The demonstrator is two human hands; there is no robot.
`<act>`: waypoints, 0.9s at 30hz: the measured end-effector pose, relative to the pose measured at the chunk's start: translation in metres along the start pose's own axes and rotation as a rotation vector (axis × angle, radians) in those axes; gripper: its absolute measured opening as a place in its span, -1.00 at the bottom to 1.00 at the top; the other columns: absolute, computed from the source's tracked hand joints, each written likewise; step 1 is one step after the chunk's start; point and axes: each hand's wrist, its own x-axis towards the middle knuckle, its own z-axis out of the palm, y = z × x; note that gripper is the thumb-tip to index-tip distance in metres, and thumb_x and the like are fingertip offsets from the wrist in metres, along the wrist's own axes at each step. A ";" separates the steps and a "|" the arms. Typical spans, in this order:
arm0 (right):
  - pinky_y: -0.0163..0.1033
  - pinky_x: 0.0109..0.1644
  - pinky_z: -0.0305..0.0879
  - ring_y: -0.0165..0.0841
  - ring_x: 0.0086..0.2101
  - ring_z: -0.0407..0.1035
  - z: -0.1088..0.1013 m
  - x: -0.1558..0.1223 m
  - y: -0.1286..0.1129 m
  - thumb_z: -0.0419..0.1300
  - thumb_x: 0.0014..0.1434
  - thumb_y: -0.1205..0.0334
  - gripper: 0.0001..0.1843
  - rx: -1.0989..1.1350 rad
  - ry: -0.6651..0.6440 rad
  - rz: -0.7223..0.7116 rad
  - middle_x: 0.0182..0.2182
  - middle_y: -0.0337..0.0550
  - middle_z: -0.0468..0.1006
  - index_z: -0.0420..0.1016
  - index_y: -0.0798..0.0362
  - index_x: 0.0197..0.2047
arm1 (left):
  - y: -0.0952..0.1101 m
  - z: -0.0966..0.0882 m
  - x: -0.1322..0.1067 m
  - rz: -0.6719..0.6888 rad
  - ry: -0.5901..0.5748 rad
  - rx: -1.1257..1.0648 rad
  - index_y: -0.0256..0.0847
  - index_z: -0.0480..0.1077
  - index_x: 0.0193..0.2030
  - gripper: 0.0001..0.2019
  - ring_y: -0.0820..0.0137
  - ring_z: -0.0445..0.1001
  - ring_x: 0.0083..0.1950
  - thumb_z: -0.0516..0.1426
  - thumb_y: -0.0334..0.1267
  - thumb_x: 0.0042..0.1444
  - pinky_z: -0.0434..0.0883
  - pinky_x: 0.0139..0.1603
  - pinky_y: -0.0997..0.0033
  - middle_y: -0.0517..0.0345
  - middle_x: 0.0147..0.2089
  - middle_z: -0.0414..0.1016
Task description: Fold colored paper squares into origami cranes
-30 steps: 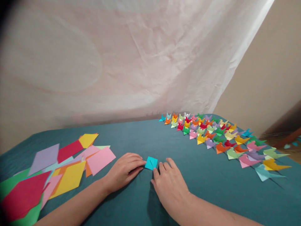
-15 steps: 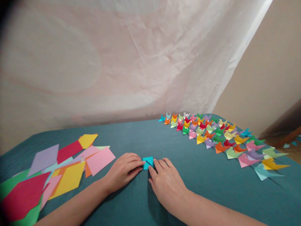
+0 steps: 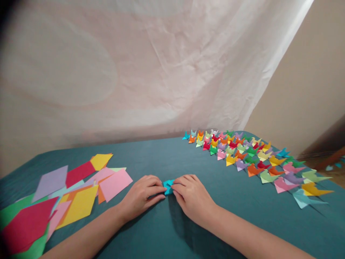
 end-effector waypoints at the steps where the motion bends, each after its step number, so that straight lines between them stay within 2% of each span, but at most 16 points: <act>1: -0.16 0.01 0.21 -0.34 -0.12 0.33 0.003 0.001 0.003 0.00 0.26 0.38 -0.71 0.011 0.002 -0.010 -0.13 -0.14 0.52 0.50 0.01 -0.09 | 0.000 0.000 0.000 -0.001 -0.003 0.001 -0.11 0.43 -0.09 -0.80 0.33 0.35 -0.12 0.05 -0.18 0.23 0.26 -0.10 0.32 0.12 -0.19 0.45; 7: -0.12 0.08 0.20 -0.29 0.03 0.22 0.017 0.003 0.021 -0.04 0.18 0.51 -0.55 0.002 -0.073 -0.117 0.04 -0.11 0.43 0.39 0.05 0.09 | 0.000 0.001 0.001 -0.014 -0.009 0.006 -0.11 0.43 -0.10 -0.81 0.33 0.34 -0.12 0.07 -0.19 0.22 0.26 -0.10 0.32 0.12 -0.18 0.45; 15: -0.12 0.09 0.19 -0.29 0.04 0.21 0.017 0.003 0.025 0.00 0.16 0.51 -0.53 -0.036 -0.121 -0.144 0.04 -0.12 0.44 0.39 0.01 0.09 | 0.001 0.000 0.001 -0.009 0.002 0.006 -0.12 0.44 -0.12 -0.82 0.33 0.35 -0.12 0.07 -0.19 0.21 0.27 -0.10 0.32 0.11 -0.19 0.45; 27: -0.15 0.08 0.22 -0.32 0.02 0.23 0.020 0.004 0.027 0.03 0.17 0.50 -0.58 -0.053 -0.088 -0.177 0.01 -0.13 0.46 0.43 -0.01 0.05 | 0.003 0.001 0.003 -0.003 0.034 0.024 -0.13 0.46 -0.17 -0.83 0.34 0.35 -0.15 0.06 -0.21 0.22 0.27 -0.14 0.33 0.11 -0.24 0.45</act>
